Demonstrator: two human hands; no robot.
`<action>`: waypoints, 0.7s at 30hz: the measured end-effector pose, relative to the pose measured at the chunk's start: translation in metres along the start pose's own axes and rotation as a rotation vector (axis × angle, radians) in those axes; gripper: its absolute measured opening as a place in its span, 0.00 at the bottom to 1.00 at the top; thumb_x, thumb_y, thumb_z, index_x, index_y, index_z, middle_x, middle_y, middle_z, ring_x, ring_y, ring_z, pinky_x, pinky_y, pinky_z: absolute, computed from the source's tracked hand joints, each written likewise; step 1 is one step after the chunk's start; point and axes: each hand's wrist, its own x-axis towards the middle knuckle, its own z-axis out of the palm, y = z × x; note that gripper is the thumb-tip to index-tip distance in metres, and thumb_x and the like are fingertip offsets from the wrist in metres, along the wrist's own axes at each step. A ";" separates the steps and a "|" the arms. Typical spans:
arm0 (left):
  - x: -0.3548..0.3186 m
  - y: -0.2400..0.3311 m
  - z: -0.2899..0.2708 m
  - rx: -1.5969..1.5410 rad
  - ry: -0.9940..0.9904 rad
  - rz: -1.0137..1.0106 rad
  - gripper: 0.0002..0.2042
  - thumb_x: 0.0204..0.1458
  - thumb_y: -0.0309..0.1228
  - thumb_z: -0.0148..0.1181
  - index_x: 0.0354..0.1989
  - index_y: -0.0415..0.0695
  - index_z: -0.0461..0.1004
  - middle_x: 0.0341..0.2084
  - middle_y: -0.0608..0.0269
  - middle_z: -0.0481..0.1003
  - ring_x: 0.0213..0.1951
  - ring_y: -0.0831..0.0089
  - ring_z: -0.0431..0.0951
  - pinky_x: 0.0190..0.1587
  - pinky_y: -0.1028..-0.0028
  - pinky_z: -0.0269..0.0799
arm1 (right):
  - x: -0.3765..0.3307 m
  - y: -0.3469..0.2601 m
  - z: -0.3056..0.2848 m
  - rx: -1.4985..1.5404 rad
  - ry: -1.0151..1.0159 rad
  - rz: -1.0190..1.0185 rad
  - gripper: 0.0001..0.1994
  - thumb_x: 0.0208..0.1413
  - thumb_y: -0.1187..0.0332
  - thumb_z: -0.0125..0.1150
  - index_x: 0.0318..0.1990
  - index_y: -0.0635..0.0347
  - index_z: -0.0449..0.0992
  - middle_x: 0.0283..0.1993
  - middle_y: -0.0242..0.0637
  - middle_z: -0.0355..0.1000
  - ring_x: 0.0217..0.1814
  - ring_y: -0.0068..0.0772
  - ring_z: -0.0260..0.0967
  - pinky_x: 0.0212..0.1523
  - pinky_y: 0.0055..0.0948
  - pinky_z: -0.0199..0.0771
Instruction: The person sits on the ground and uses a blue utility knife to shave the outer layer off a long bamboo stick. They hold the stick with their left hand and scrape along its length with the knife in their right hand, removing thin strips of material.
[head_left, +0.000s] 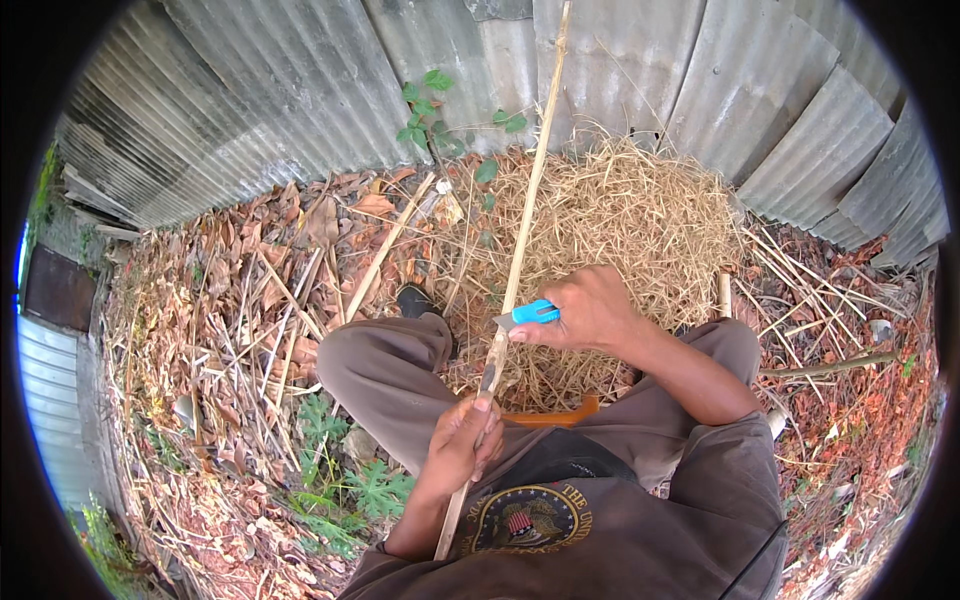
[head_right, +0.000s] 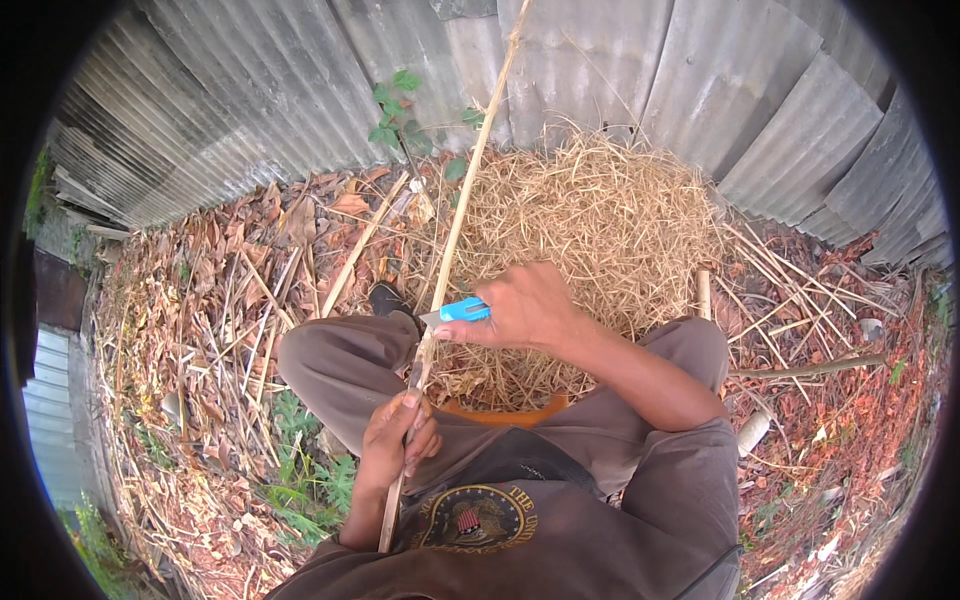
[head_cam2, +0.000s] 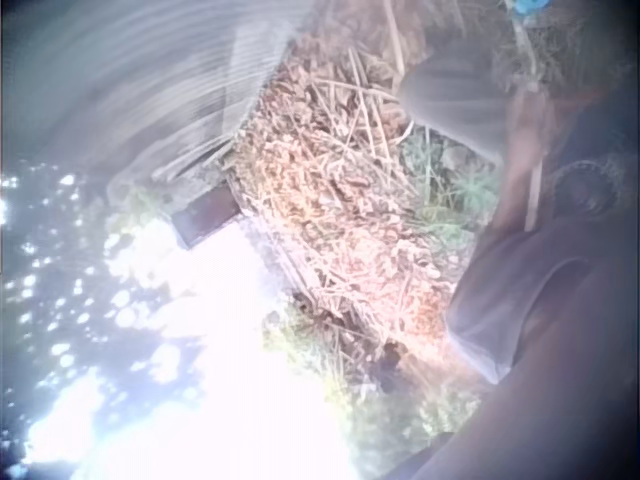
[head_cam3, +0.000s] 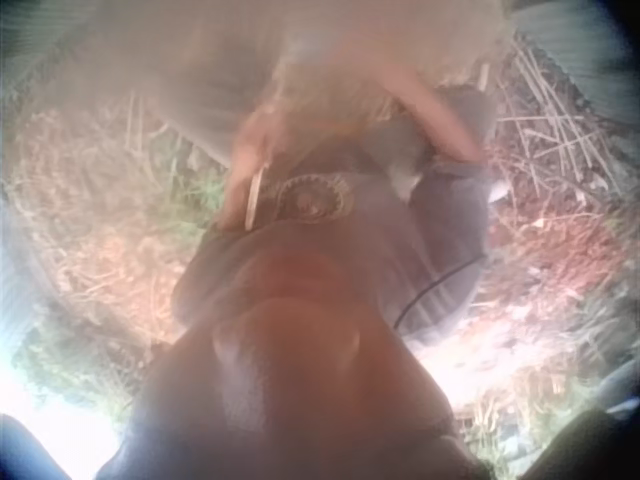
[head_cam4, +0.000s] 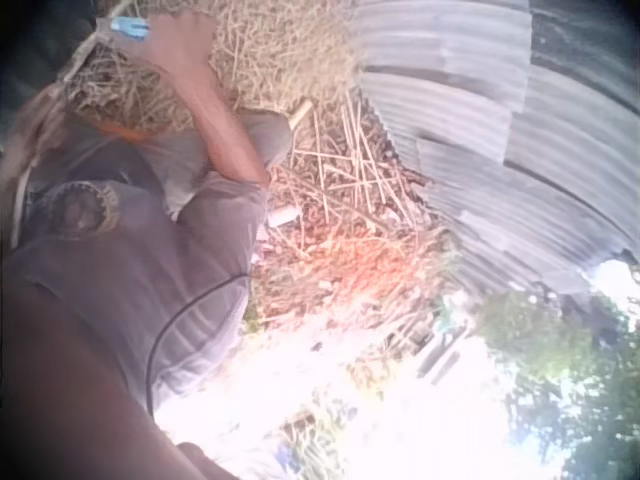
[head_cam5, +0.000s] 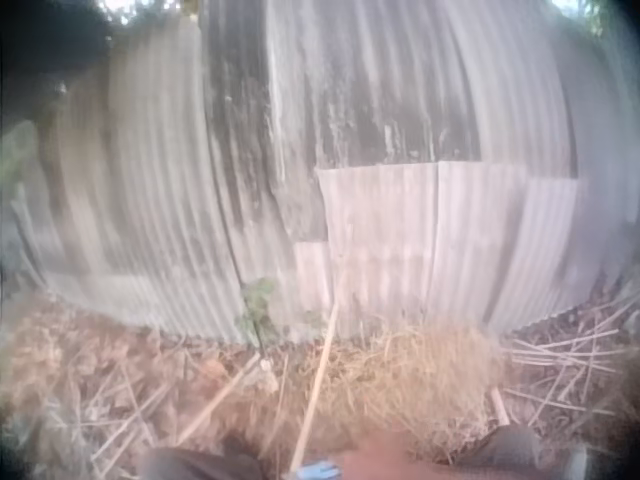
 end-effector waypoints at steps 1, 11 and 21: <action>-0.001 0.000 0.000 0.093 0.004 0.035 0.18 0.67 0.40 0.36 0.25 0.45 0.59 0.09 0.72 0.55 0.11 0.83 0.52 0.14 0.81 0.50 | 0.003 -0.002 -0.002 -0.004 0.000 -0.022 0.41 0.46 0.24 0.42 0.16 0.58 0.77 0.09 0.39 0.65 0.14 0.41 0.69 0.16 0.38 0.68; -0.014 0.003 0.001 0.373 0.054 0.057 0.18 0.66 0.39 0.38 0.23 0.45 0.59 0.14 0.75 0.58 0.17 0.87 0.54 0.20 0.82 0.51 | -0.002 -0.001 0.012 0.042 -0.053 0.025 0.40 0.43 0.22 0.44 0.13 0.55 0.73 0.09 0.38 0.65 0.14 0.41 0.68 0.16 0.38 0.66; 0.002 0.001 0.002 0.539 0.063 0.199 0.18 0.66 0.41 0.37 0.25 0.44 0.59 0.11 0.72 0.59 0.13 0.85 0.57 0.16 0.83 0.54 | 0.010 0.018 0.020 -0.052 0.212 -0.162 0.36 0.39 0.23 0.49 0.10 0.50 0.66 0.08 0.29 0.63 0.10 0.31 0.64 0.12 0.33 0.60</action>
